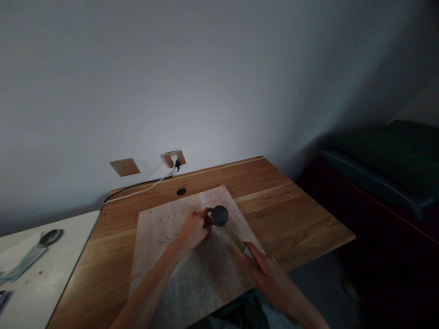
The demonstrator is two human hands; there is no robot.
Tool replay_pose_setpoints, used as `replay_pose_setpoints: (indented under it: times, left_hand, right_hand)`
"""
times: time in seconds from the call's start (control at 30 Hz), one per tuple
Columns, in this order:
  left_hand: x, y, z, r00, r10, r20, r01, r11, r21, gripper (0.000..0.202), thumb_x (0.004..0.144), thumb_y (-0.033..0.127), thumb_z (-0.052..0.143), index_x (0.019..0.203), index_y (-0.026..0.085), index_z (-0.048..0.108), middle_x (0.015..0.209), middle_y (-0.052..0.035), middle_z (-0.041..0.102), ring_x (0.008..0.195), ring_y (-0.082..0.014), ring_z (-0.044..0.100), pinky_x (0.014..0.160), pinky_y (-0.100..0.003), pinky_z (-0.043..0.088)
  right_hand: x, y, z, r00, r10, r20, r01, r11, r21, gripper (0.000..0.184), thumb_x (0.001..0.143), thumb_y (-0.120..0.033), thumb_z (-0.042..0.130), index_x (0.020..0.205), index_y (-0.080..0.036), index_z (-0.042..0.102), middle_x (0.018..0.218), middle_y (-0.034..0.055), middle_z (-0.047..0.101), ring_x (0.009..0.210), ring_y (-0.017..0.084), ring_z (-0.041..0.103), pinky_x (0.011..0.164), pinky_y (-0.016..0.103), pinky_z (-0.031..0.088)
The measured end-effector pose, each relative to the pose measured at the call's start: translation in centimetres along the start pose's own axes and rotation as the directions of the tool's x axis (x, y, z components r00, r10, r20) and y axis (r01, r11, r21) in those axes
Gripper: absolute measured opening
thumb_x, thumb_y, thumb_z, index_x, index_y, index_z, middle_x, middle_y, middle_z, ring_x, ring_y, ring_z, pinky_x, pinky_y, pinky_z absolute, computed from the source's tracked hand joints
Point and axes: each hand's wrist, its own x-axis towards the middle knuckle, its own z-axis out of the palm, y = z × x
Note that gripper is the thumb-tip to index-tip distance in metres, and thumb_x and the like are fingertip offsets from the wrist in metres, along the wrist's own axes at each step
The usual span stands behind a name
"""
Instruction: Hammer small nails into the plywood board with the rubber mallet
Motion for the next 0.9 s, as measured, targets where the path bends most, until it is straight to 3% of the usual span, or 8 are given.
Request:
replay_pose_setpoints:
  times: [0.1, 0.2, 0.33, 0.47, 0.63, 0.77, 0.9]
  left_hand:
    - [-0.1, -0.3, 0.2, 1.000, 0.014, 0.005, -0.014, 1.000, -0.027, 0.049, 0.084, 0.004, 0.065, 0.130, 0.021, 0.062, 0.096, -0.0035, 0.081, 0.101, -0.0251, 0.075, 0.100, -0.041, 0.054]
    - [0.0, -0.7, 0.6, 1.000, 0.020, 0.014, -0.019, 0.999, -0.050, 0.047, 0.086, 0.006, 0.067, 0.130, 0.021, 0.061, 0.099, -0.0028, 0.081, 0.099, -0.0245, 0.075, 0.103, -0.044, 0.052]
    - [0.0, -0.9, 0.4, 0.997, 0.070, 0.013, -0.070, 0.998, 0.003, 0.049, 0.088, 0.007, 0.066, 0.133, 0.022, 0.060, 0.103, -0.0036, 0.079, 0.104, -0.0249, 0.073, 0.102, -0.044, 0.052]
    - [-1.6, -0.7, -1.7, 0.980, 0.198, -0.022, -0.191, 0.967, 0.166, 0.039, 0.090, 0.012, 0.068, 0.128, 0.022, 0.063, 0.124, -0.0083, 0.071, 0.122, -0.0281, 0.063, 0.107, -0.048, 0.049]
    - [-6.7, -1.0, -4.0, 0.935, 0.351, 0.045, -0.340, 0.856, 0.389, 0.023, 0.092, 0.005, 0.061, 0.104, 0.023, 0.069, 0.116, -0.0053, 0.069, 0.113, -0.0250, 0.062, 0.103, -0.043, 0.048]
    - [-9.2, -1.6, -3.5, 0.887, 0.447, 0.113, -0.441, 0.750, 0.493, 0.020, 0.094, 0.003, 0.061, 0.098, 0.021, 0.068, 0.115, -0.0032, 0.071, 0.114, -0.0235, 0.061, 0.104, -0.040, 0.044]
    - [-8.8, -1.6, -2.1, 0.887, 0.442, 0.136, -0.443, 0.728, 0.523, 0.018, 0.096, 0.004, 0.059, 0.098, 0.021, 0.067, 0.100, -0.0030, 0.071, 0.102, -0.0230, 0.064, 0.099, -0.038, 0.045]
  right_hand:
    - [0.0, 0.1, -0.5, 0.999, 0.022, 0.038, -0.021, 1.000, -0.022, 0.049, 0.101, -0.054, 0.050, 0.135, -0.023, 0.067, 0.114, 0.0111, 0.077, 0.120, 0.030, 0.069, 0.101, 0.038, 0.052]
    - [-0.2, -0.2, -0.7, 0.998, 0.055, -0.008, -0.055, 0.998, 0.019, 0.052, 0.101, -0.060, 0.046, 0.130, -0.022, 0.067, 0.082, 0.0051, 0.073, 0.092, 0.027, 0.073, 0.082, 0.033, 0.056]
    - [-0.4, -0.5, -0.8, 0.998, 0.044, -0.038, -0.042, 0.997, 0.069, 0.054, 0.099, -0.066, 0.047, 0.121, -0.022, 0.069, 0.060, -0.0024, 0.058, 0.060, 0.019, 0.061, 0.060, 0.027, 0.051]
    - [-0.4, 0.2, -0.9, 0.998, 0.051, -0.046, -0.049, 0.997, 0.052, 0.054, 0.099, -0.066, 0.047, 0.122, -0.023, 0.070, 0.055, -0.0041, 0.052, 0.053, 0.017, 0.056, 0.056, 0.025, 0.048]
    - [-0.8, 1.9, -1.3, 0.991, 0.095, -0.094, -0.092, 0.995, 0.038, 0.056, 0.096, -0.066, 0.050, 0.124, -0.022, 0.071, 0.054, -0.0034, 0.052, 0.054, 0.020, 0.057, 0.054, 0.028, 0.050]
    - [-0.8, 2.7, -1.7, 0.988, 0.123, -0.094, -0.119, 0.992, 0.050, 0.055, 0.096, -0.067, 0.048, 0.120, -0.023, 0.072, 0.052, -0.0038, 0.050, 0.051, 0.019, 0.054, 0.054, 0.028, 0.049]
    - [-0.8, 2.8, -2.0, 0.984, 0.152, -0.088, -0.146, 0.987, 0.074, 0.057, 0.096, -0.070, 0.047, 0.123, -0.025, 0.070, 0.052, -0.0043, 0.050, 0.047, 0.018, 0.051, 0.052, 0.027, 0.048]
